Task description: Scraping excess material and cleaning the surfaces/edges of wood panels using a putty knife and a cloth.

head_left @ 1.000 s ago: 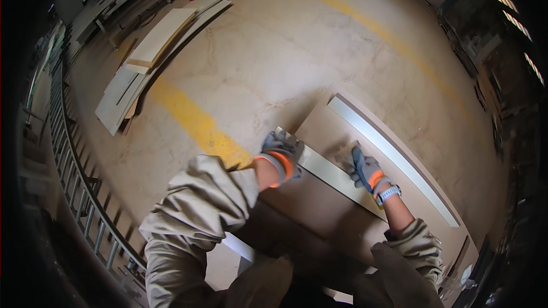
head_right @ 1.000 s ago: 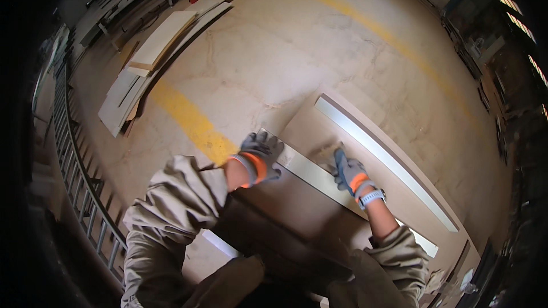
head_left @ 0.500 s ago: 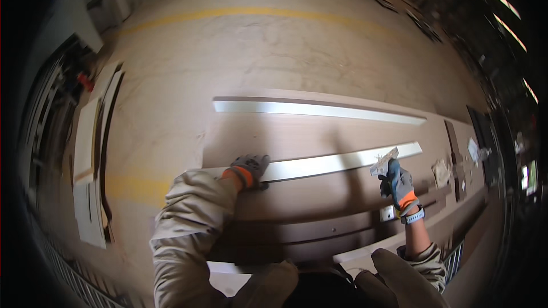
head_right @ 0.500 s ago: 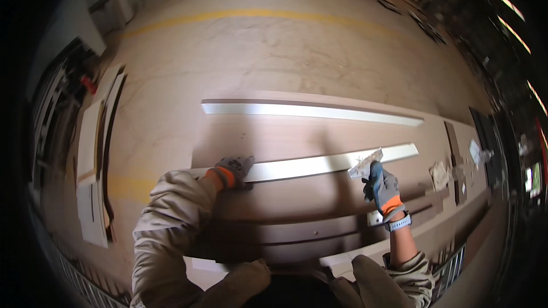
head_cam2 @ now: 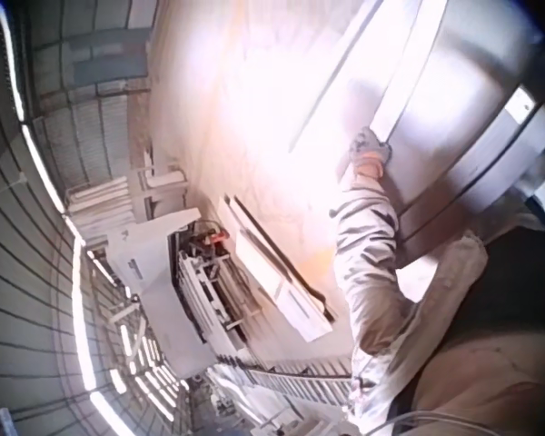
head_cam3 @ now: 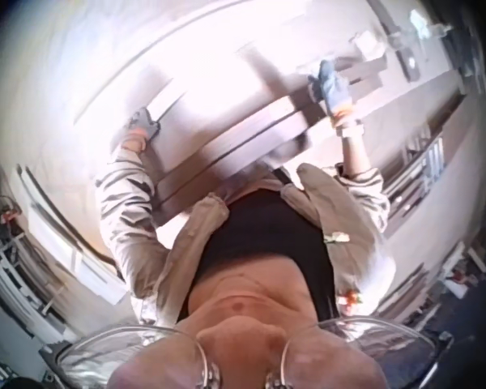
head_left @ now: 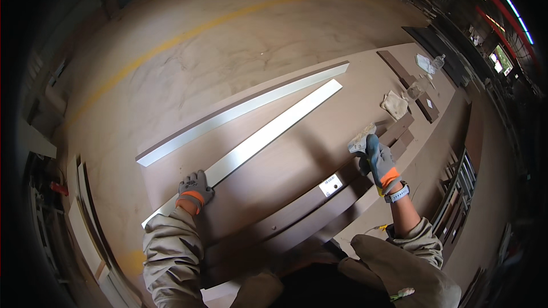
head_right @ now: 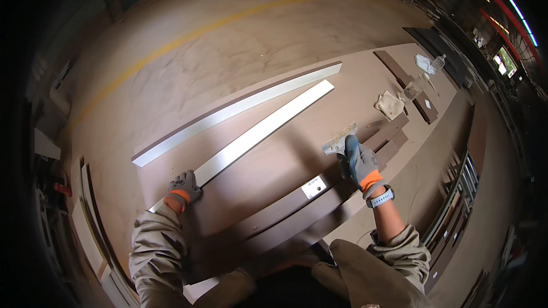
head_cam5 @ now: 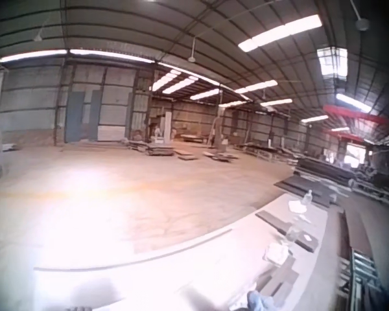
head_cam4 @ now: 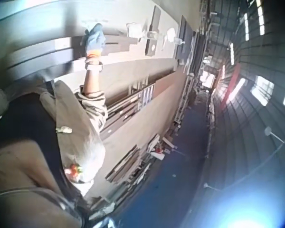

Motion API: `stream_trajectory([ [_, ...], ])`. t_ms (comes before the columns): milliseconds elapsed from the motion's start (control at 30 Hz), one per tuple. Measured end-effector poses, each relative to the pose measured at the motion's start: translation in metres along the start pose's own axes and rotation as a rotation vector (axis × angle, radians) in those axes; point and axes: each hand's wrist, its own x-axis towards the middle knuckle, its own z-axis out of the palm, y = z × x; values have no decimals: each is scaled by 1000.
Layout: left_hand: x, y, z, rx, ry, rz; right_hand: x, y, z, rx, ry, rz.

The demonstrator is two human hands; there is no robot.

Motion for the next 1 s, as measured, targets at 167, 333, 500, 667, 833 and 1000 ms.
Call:
stream_trajectory([
  [167, 33, 76, -7, -25, 92, 111, 20, 8, -41, -140, -70, -40],
  [333, 63, 153, -22, -50, 93, 9, 51, 6, -93, -395, -126, -122],
  [500, 70, 167, -24, -4, -39, -15, 124, 16, -123, -201, -292, 89],
  [667, 48, 163, -3, 98, -32, -51, 232, 52, -113, -514, -459, 226],
  [833, 47, 169, 1, 143, -84, -152, 296, 85, -85, -899, -620, 115],
  [1000, 69, 187, 2, 239, -194, -275, 331, 110, -64, -1005, -556, 105],
])
